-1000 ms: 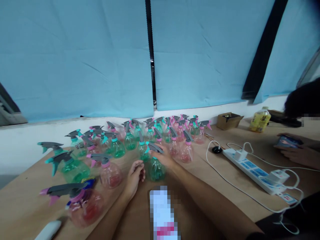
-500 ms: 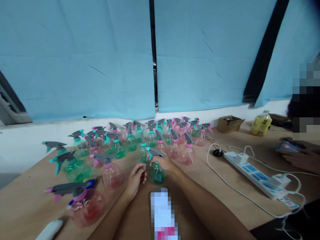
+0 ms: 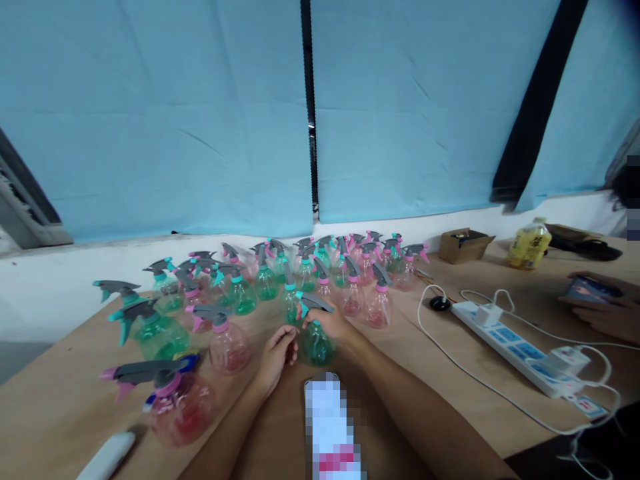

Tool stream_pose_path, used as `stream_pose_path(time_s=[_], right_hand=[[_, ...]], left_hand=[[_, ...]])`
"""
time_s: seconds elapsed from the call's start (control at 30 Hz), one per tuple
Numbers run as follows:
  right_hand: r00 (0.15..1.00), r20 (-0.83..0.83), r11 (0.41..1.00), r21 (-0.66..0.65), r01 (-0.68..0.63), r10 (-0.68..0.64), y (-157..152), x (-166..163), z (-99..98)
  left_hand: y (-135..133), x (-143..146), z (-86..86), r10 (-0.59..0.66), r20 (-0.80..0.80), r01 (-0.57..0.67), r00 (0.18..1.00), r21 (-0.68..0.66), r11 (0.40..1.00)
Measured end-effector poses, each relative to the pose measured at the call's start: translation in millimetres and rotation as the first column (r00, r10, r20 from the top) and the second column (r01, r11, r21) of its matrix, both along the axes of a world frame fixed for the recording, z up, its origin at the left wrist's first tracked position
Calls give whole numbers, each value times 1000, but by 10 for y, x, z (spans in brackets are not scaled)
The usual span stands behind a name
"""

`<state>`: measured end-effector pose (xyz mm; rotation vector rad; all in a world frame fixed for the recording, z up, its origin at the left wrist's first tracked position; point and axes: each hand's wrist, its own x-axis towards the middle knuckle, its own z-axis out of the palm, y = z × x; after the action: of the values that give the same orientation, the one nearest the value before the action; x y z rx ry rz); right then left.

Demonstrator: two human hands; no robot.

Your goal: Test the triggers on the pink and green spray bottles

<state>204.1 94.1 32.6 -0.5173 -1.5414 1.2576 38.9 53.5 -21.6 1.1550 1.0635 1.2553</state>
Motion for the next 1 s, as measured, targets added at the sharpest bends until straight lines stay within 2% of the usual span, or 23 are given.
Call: stream_pose_path(time_s=[0.13, 0.33, 0.57, 0.83, 1.0], right_hand=[[1000, 25, 998, 61, 9, -10, -38, 12, 36], [999, -7, 999, 12, -32, 32, -48, 7, 54], [1000, 27, 997, 69, -15, 14, 17, 14, -25], [1000, -10, 1000, -20, -24, 24, -18, -3, 32], [1000, 10, 998, 51, -27, 26, -20, -4, 47]], left_hand=[[-1, -11, -11, -1, -19, 1, 1000, -6, 1000], [4, -18, -27, -9, -22, 9, 1000, 15, 1000], [-2, -14, -24, -22, -30, 22, 999, 13, 1000], [17, -37, -73, -51, -45, 52, 998, 25, 998], [21, -26, -50, -70, -26, 71, 997, 25, 997]])
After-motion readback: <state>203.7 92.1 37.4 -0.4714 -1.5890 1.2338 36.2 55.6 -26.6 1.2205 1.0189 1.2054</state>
